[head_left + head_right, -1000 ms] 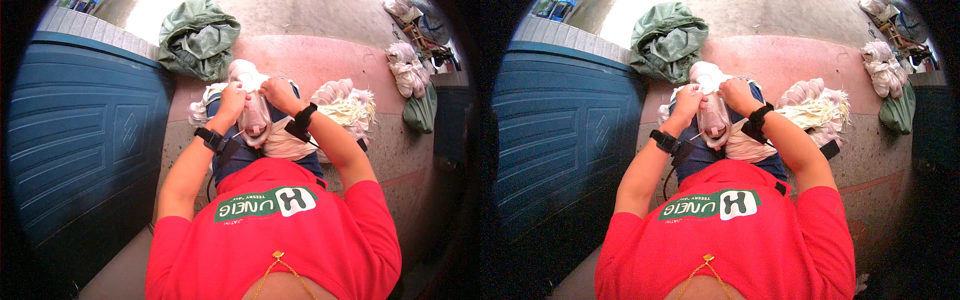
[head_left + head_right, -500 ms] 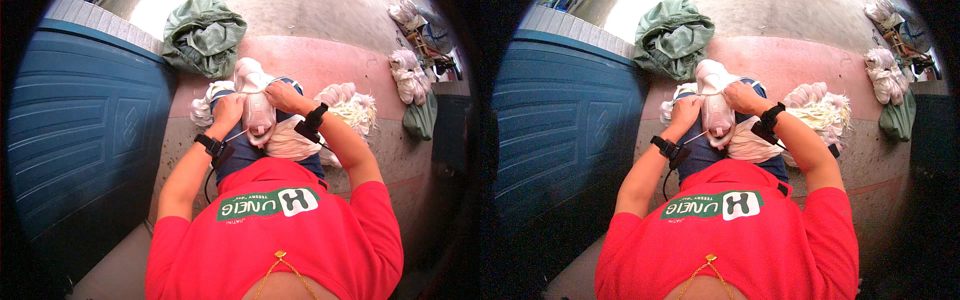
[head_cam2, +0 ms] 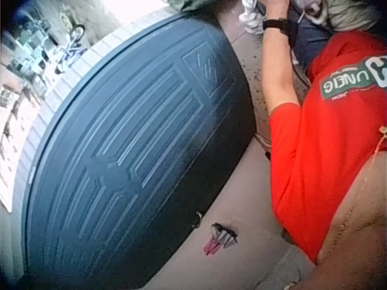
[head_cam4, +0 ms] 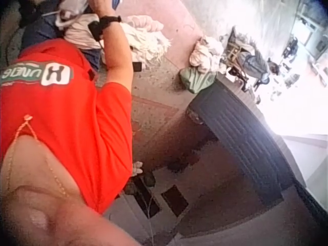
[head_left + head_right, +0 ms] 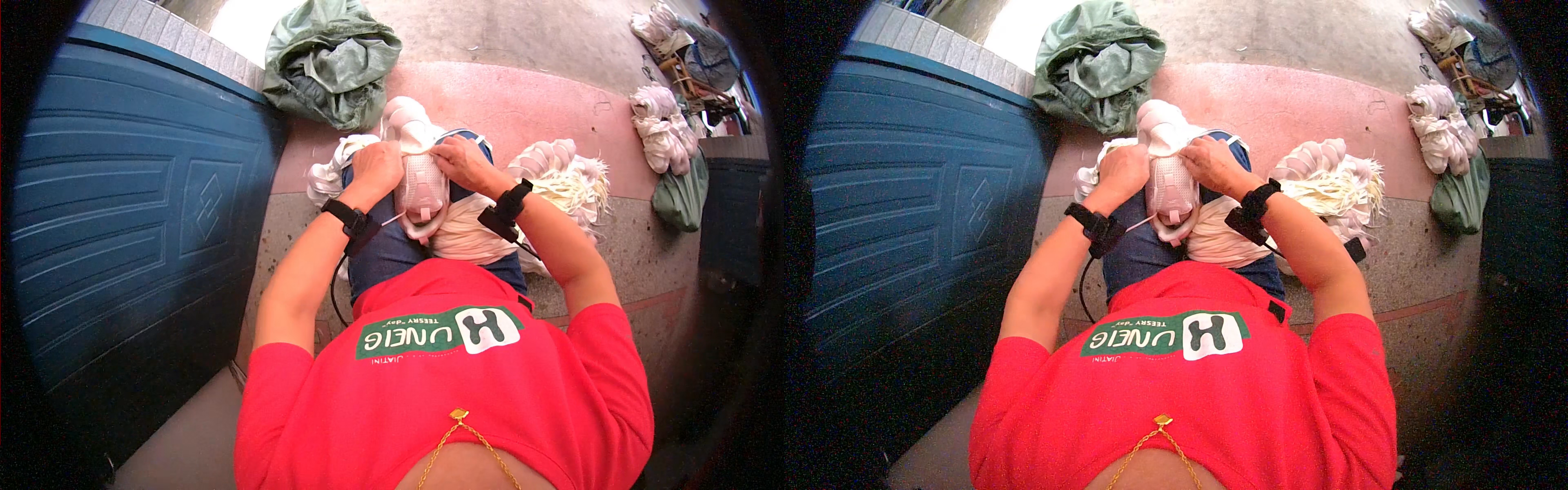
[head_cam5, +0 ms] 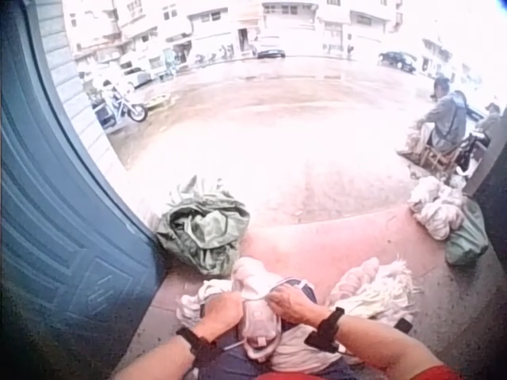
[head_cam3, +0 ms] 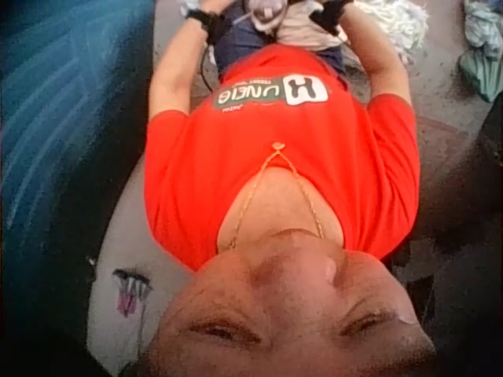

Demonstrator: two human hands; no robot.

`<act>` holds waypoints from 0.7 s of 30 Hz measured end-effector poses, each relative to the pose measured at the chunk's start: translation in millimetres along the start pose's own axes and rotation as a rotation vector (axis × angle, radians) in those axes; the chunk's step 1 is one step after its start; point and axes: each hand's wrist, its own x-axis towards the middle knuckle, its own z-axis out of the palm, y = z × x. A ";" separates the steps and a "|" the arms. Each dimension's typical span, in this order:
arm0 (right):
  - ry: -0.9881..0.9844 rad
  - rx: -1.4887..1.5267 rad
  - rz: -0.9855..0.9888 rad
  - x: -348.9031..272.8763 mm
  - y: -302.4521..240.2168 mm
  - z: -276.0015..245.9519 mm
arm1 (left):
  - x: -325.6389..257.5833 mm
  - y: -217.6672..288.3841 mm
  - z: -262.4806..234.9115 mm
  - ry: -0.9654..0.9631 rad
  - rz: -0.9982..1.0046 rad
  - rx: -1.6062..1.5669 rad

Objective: The recorder is lacing several white athletic shoes using long white laces.

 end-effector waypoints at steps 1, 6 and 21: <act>0.012 0.022 0.002 -0.2 0.1 0.1 | 2.4 -0.5 -2.4 0.001 0.002 -0.001; 0.136 0.052 -0.053 -1.3 -2.9 5.4 | 15.2 1.3 -4.9 -0.033 0.360 0.236; -0.247 -0.672 -0.286 16.9 -37.4 -13.0 | -25.1 15.5 2.3 0.189 0.085 0.215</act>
